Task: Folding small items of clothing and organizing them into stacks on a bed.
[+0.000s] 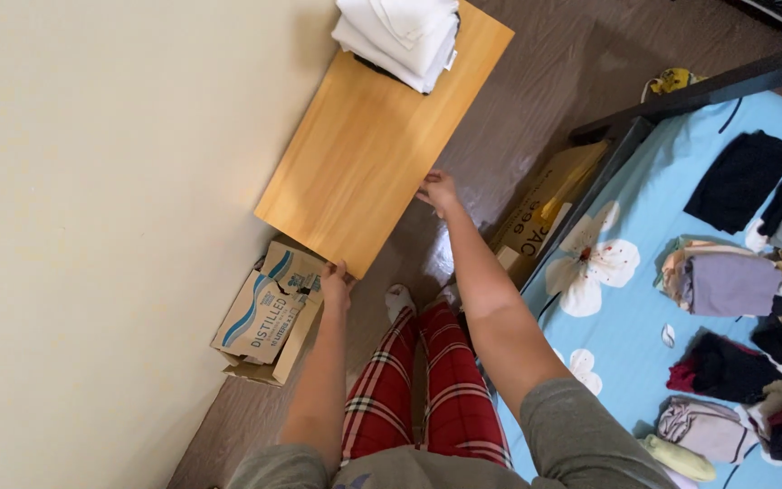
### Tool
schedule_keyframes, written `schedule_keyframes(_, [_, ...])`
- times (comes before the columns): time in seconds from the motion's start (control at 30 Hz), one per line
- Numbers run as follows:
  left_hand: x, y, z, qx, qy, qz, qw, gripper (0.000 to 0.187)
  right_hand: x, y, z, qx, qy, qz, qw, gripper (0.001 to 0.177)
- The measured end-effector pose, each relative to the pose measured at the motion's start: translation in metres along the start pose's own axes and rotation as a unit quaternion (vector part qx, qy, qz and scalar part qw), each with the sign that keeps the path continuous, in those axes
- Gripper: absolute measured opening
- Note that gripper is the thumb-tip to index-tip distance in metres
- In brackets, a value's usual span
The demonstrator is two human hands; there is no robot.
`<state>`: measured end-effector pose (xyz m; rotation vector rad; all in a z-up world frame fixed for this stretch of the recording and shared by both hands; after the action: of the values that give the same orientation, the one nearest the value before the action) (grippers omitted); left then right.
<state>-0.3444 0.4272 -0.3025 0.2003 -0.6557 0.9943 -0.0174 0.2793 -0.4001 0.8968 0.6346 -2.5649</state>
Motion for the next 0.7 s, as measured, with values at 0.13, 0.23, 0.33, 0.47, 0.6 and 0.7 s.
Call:
schedule_keyframes(0.13, [-0.008, 0.005, 0.017, -0.006, 0.02, -0.024, 1.0, 0.037, 0.025, 0.01, 0.011, -0.008, -0.037, -0.02, 0.999, 0.036])
schedule_keyframes(0.23, [-0.015, 0.012, 0.029, 0.0, 0.039, -0.045, 0.998, 0.036, 0.033, 0.009, 0.038, 0.002, -0.048, -0.014, 0.999, 0.037])
schedule_keyframes(0.33, [-0.008, 0.011, 0.048, -0.012, 0.044, -0.06, 0.997, 0.039, 0.039, 0.007, 0.067, 0.01, -0.042, -0.014, 0.999, 0.039])
schedule_keyframes(0.47, [-0.021, 0.025, 0.059, -0.021, 0.055, -0.124, 0.991, 0.047, 0.064, 0.009, 0.106, 0.026, -0.077, -0.018, 0.997, 0.04])
schedule_keyframes(0.6, [-0.04, 0.047, 0.071, -0.027, 0.084, -0.236, 0.968, 0.046, 0.106, 0.018, 0.128, 0.039, -0.068, -0.061, 0.995, 0.039])
schedule_keyframes(0.7, [-0.051, 0.057, 0.082, -0.029, 0.088, -0.215, 0.972, 0.047, 0.125, 0.016, 0.149, 0.036, -0.074, -0.07, 0.994, 0.042])
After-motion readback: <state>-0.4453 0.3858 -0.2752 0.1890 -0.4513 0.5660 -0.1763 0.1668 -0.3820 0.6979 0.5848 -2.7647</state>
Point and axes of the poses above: each hand's wrist, its own z-axis away from the middle knuckle, its own y-axis out of the back of the hand, x = y × z, the point moved 8 cm from there along -z, towards the middle knuckle, and after that the axes turned 13 degrees about -x, right-handed, at the moved point
